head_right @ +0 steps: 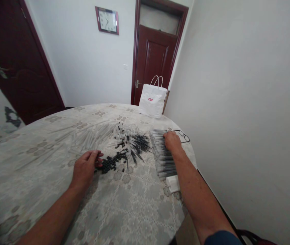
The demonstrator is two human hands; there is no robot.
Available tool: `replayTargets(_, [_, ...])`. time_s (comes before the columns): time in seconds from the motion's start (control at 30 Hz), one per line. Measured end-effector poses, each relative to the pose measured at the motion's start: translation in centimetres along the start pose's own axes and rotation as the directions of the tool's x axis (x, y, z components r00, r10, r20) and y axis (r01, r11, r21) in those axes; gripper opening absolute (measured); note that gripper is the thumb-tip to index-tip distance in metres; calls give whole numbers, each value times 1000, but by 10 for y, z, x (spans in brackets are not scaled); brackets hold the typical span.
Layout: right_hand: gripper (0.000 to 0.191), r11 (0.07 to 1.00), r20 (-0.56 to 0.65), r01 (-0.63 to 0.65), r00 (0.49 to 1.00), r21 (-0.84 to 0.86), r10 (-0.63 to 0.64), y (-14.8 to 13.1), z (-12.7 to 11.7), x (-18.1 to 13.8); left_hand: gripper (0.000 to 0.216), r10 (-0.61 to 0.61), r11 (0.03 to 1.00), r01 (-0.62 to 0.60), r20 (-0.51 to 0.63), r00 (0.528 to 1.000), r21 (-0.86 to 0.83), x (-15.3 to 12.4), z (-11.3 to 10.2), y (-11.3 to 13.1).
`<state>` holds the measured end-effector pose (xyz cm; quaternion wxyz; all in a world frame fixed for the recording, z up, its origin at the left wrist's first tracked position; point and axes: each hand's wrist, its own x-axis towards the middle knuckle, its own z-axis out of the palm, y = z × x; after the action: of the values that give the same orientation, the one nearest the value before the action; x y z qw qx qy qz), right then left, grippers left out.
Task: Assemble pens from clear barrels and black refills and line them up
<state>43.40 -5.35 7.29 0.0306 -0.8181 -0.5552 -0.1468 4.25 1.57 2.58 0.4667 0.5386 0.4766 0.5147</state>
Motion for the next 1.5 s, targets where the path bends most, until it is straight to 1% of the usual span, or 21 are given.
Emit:
replayTargets(0.1, [34, 1000, 7, -19, 1000, 0, 19, -1, 5, 1, 35, -5, 1000, 5, -14, 1000, 7, 1, -1, 1])
replayTargets(0.23, [35, 1000, 18, -27, 999, 2, 27, 0, 8, -2, 34, -3, 999, 1, -40, 999, -48, 1, 0, 0])
replayTargets(0.3, [34, 999, -7, -42, 999, 11, 42, -2, 9, -5, 35, 4, 998, -7, -43, 999, -64, 1, 0, -2])
replayTargets(0.4, [33, 997, -102, -41, 994, 63, 47, -14, 7, -10, 36, -2, 997, -1, -45, 999, -77, 1, 1, -4])
replayTargets(0.43, [33, 996, -133, -15, 991, 87, 26, -22, 5, -12, 36, -1, 996, -3, -48, 999, -84, 2, 0, -5])
replayTargets(0.5, [31, 987, -159, 80, 986, 138, -58, -43, 0, -16, 36, 1, 994, -8, -63, 998, -105, 2, 0, -7])
replayTargets(0.57, [30, 961, -133, 198, 976, 193, -175, -69, -5, -19, 35, -3, 992, -7, -81, 997, -128, 3, 0, -8])
replayTargets(0.67, [29, 900, -58, 348, 937, 261, -345, -113, -7, -22, 34, -20, 988, 6, -93, 995, -154, 4, 0, -9])
replayTargets(0.73, [32, 873, -50, 399, 914, 281, -402, -139, -3, -19, 33, -34, 986, 18, -97, 995, -166, 4, 0, -10])
replayTargets(0.8, [36, 858, -76, 431, 901, 281, -427, -158, 4, -9, 33, -46, 984, 28, -99, 994, -176, 5, 0, -11])
replayTargets(0.87, [41, 865, -100, 423, 906, 271, -412, -170, 12, 7, 33, -52, 983, 33, -102, 993, -178, 5, -1, -12])
replayTargets(0.93, [44, 896, -87, 361, 933, 258, -350, -176, 20, 30, 33, -54, 984, 35, -104, 993, -174, 5, -2, -11])
replayTargets(1.0, [48, 934, -45, 262, 965, 244, -259, -178, 27, 54, 33, -68, 985, 49, -108, 992, -165, 4, -2, -11])
replayTargets(1.1, [52, 955, -8, 180, 983, 234, -183, -180, 37, 87, 32, -90, 988, 76, -106, 990, -134, 3, -3, -9])
replayTargets(1.27, [56, 952, 36, 193, 978, 236, -207, -198, 49, 129, 34, -85, 993, 76, -101, 991, -92, 3, -4, -10])
replayTargets(1.4, [60, 950, 68, 208, 971, 235, -230, -217, 56, 157, 35, -91, 993, 85, -90, 992, -77, 2, -5, -11])
replayTargets(1.5, [63, 953, 115, 199, 967, 230, -229, -223, 66, 176, 35, -112, 991, 106, -87, 990, -78, 0, -5, -10])
